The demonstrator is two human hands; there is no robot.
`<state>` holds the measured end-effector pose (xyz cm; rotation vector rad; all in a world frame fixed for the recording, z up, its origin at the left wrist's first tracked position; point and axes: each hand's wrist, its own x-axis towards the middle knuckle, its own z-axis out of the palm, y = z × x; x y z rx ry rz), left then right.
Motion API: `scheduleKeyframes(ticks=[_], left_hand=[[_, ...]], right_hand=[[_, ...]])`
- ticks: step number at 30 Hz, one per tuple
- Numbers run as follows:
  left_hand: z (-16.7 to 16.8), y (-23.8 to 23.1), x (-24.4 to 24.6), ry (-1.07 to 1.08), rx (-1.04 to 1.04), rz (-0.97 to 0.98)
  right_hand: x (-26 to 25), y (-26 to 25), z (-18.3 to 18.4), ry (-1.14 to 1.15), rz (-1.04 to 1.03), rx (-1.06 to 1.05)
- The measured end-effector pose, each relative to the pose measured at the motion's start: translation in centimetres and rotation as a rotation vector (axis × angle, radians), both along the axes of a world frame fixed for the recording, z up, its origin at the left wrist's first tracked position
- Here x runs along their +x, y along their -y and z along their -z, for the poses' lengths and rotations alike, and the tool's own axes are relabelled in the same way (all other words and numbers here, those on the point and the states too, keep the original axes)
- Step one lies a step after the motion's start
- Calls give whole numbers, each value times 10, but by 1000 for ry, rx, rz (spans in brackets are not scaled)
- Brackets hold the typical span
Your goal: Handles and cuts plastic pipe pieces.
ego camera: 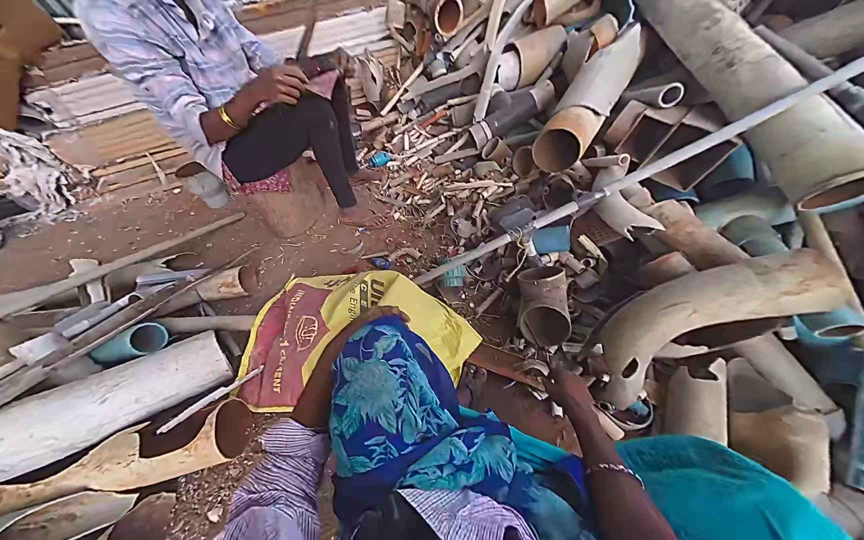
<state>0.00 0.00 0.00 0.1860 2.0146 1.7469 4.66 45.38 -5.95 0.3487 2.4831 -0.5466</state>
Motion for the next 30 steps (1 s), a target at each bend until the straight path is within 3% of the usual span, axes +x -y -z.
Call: scheduleKeyframes(ticks=[2, 5, 10, 12, 15, 17, 19, 21, 23, 26, 30], left_hand=[[-98, -31, 38, -61, -180, -194], [-173, -59, 34, -236, -354, -265], [-241, -147, 43, -649, -340, 325], [-245, -191, 48, -782, -494, 515], [-223, -236, 44, -852, -773, 624], [-206, -244, 35, -758, -1015, 691], [-204, -247, 25, -498, -1247, 798], [-206, -245, 15, -384, -1260, 851], [-206, -242, 11, -449, -1172, 817], [-205, -241, 8, -530, -1121, 760], [-199, -236, 4, -439, -1184, 742]], right_hand=[[-6, -4, -4, -18, 93, -52], [-19, -11, 8, -157, 225, -118], [-2, -5, 11, -271, 397, -317], [2, -5, 12, -219, 432, -329], [3, -10, 17, -143, 416, -304], [-11, -18, 47, -89, 332, -190], [-17, -16, 66, -43, 220, -97], [-12, -4, 53, -9, 130, -130], [-10, 10, 50, 4, 40, -115], [-10, 20, 69, -36, -51, -68], [-16, 23, 91, 7, -100, -14]])
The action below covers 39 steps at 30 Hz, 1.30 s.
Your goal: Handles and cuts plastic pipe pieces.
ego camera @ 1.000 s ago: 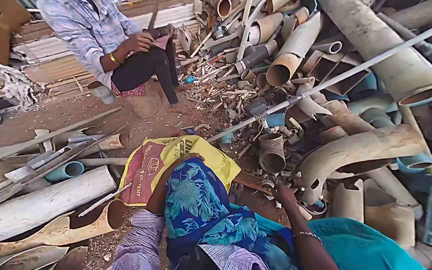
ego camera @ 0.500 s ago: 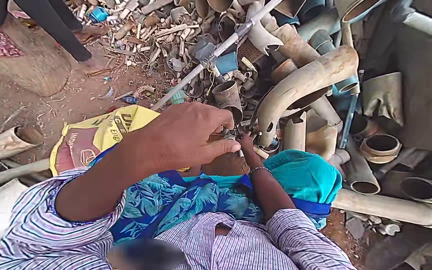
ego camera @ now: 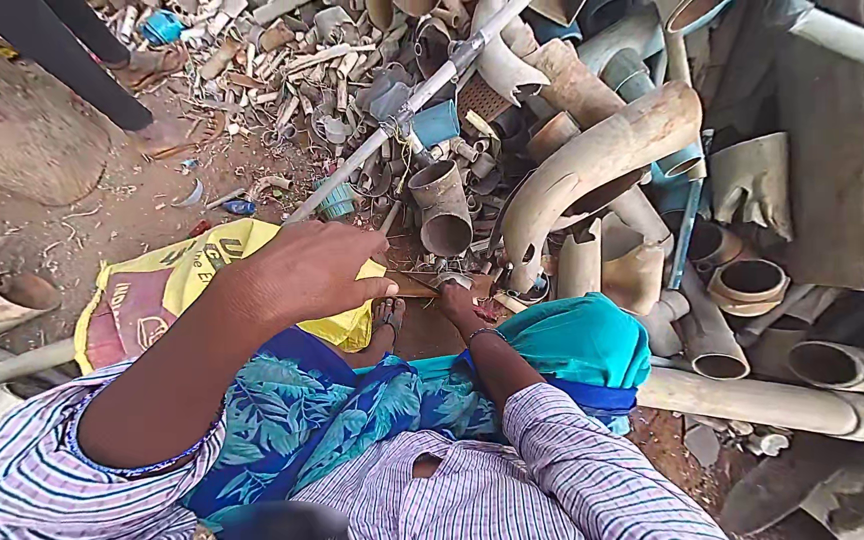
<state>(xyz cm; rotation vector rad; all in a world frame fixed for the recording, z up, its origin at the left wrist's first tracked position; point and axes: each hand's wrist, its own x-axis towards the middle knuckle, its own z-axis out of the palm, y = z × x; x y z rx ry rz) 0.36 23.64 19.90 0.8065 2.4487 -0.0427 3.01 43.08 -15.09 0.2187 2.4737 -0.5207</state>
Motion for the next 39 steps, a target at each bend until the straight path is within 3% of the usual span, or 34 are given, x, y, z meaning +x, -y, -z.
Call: scheduleKeyframes(ticks=[6, 17, 28, 35, 39], left_hand=[[6, 4, -2, -26, 6, -28], [-1, -21, -37, 124, -2, -77], [19, -22, -82, 90, 112, -280], [26, -20, -87, 89, 181, -365], [21, -27, -81, 98, 182, -350]], right_hand=[[-5, 5, -9, 75, 15, 51], [-12, -24, -56, 53, 158, -129], [-11, -54, -113, -103, 560, -526], [-15, -64, -131, -196, 902, -1020], [-20, -58, -97, -173, 1109, -833]])
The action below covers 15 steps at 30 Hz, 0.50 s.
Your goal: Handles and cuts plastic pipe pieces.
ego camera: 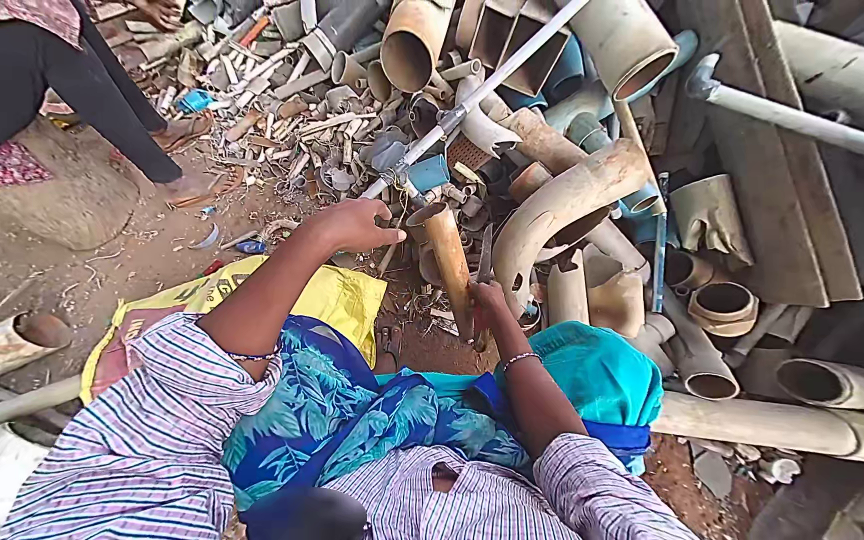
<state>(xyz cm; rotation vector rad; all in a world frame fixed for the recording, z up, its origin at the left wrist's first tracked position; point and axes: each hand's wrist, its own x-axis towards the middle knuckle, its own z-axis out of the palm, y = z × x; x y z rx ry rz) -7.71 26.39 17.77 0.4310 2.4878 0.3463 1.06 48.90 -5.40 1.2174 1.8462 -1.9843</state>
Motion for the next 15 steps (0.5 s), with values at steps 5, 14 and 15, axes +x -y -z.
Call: scheduleKeyframes(ticks=[5, 14, 15], left_hand=[[-1, -1, 2, -22, 24, 19], [-1, 8, -4, -195, 274, -83], [-2, 7, -2, -172, 284, -81]], right_hand=[[-1, 11, -13, -39, -118, -36], [2, 15, -50, -421, -377, -120], [3, 15, -50, -460, -406, -117]])
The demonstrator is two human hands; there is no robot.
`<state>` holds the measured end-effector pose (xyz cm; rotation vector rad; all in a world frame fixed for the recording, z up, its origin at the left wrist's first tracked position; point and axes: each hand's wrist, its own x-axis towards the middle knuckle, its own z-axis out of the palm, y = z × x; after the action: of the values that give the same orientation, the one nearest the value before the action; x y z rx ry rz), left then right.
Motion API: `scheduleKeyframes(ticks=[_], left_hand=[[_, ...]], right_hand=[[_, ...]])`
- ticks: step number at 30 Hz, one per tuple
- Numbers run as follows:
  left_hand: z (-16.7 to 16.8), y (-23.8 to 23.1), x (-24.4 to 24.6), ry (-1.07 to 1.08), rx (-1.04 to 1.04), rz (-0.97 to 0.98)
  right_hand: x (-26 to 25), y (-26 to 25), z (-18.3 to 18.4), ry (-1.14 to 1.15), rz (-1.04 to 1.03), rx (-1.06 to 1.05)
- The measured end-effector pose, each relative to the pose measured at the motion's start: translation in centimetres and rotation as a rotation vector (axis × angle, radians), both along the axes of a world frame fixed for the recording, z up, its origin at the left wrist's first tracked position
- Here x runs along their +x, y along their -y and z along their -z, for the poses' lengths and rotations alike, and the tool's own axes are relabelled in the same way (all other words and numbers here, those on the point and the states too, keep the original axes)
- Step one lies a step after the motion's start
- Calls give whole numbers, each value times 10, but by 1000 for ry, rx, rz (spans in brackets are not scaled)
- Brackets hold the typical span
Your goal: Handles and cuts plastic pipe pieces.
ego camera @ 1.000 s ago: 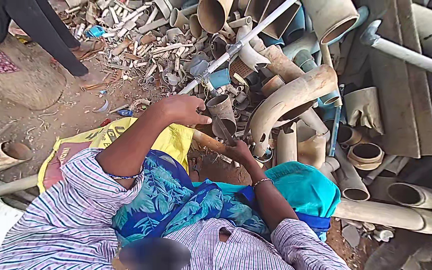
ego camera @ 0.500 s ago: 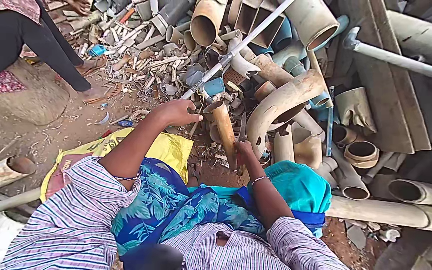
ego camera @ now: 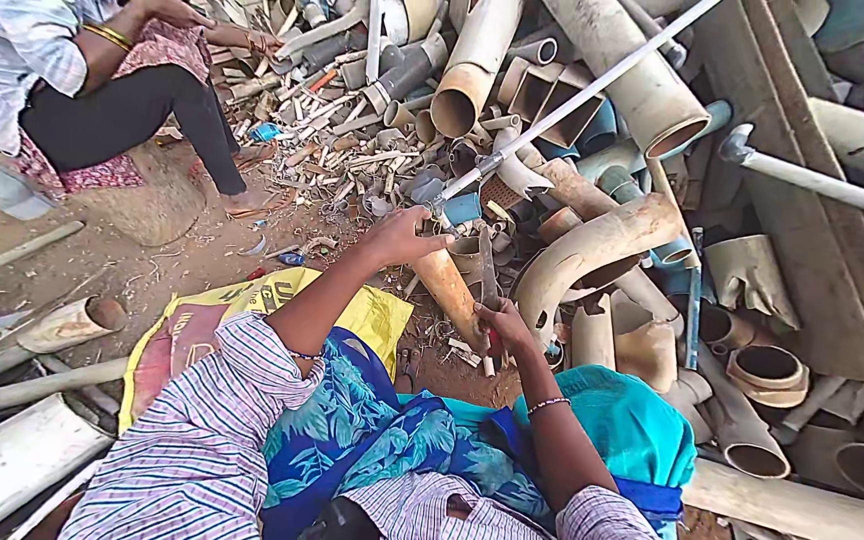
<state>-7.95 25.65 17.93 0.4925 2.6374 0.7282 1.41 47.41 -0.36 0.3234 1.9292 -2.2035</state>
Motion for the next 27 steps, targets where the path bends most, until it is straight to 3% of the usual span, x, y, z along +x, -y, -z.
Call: scheduleKeyframes(ticks=[3, 7, 11, 14, 17, 20, 23, 27], left_hand=[[3, -3, 3, 138, 57, 31], [8, -8, 14, 345, 245, 201], [3, -19, 28, 277, -27, 421], [-4, -33, 39, 303, -158, 301], [-6, -32, 39, 369, -7, 47], [-13, -25, 37, 392, 114, -210], [-9, -20, 31, 331, 179, -293], [-2, -22, 26, 304, 214, -354]], right_hand=[[3, -1, -8, -100, -54, 11], [3, -2, -12, -159, 31, -13], [1, -5, -10, -208, 163, 17], [-2, -6, -7, -246, 318, 27], [-6, -12, -1, -197, 523, 112], [-5, -15, -6, 13, 645, 34], [-4, -5, -8, 149, 580, 39], [-1, 25, -3, 22, 305, 217]])
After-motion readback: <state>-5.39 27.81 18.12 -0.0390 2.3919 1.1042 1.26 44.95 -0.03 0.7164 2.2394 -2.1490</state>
